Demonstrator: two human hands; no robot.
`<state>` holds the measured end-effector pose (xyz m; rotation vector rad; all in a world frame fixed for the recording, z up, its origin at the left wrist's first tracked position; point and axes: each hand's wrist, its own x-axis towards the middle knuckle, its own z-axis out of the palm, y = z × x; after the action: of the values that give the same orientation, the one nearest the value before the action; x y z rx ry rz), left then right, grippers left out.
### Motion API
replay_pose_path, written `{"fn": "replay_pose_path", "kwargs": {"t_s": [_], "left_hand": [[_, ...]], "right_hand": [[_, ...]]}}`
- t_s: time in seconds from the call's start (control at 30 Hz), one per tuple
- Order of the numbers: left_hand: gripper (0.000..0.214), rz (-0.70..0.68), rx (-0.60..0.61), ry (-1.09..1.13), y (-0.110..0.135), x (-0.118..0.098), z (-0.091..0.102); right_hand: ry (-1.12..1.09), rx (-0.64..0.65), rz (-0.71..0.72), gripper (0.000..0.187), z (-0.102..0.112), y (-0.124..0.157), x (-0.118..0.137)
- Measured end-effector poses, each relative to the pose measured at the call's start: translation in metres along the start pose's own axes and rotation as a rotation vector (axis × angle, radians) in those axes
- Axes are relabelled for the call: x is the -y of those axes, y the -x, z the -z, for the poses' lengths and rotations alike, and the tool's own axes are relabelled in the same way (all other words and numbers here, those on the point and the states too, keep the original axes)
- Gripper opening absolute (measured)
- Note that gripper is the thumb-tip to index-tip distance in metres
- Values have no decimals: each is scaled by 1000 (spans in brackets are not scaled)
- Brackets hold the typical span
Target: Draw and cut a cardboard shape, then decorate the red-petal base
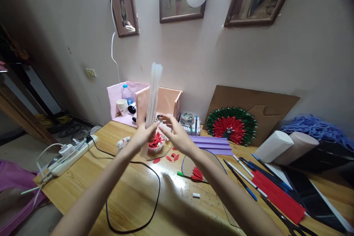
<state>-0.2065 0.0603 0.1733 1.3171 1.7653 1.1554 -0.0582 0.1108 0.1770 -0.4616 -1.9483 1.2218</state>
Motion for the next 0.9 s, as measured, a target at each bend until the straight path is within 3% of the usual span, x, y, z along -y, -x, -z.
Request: {"fn": "replay_pose_path", "kwargs": {"t_s": [0.1,0.17,0.27,0.37,0.5,0.63,0.77,0.9], "left_hand": [[36,73,-39,-226,-56,-9,41],[32,126,-59,-389,-90,-8,54],[27,189,-41,-678,-130,0,54],[32,148,-39,-958,-155,7,50],[34,-12,-21,-1250,-181,6,56],[32,-241,56,-1446,-205,-10,70],[11,-503,114,-1566,-222,-35,82],[18,-815,52,-1588,-228,-54,96]], "right_hand": [[86,47,-89,33,14,-1,-16],[116,49,-139,28,21,4,-27],[188,72,-145,23,32,14,-37],[234,95,-129,20,42,22,-40],[228,140,-150,18,53,29,-40],[222,211,-158,19,57,34,-42],[226,269,-150,18,58,40,-43],[252,288,-141,16,59,46,-46]]}}
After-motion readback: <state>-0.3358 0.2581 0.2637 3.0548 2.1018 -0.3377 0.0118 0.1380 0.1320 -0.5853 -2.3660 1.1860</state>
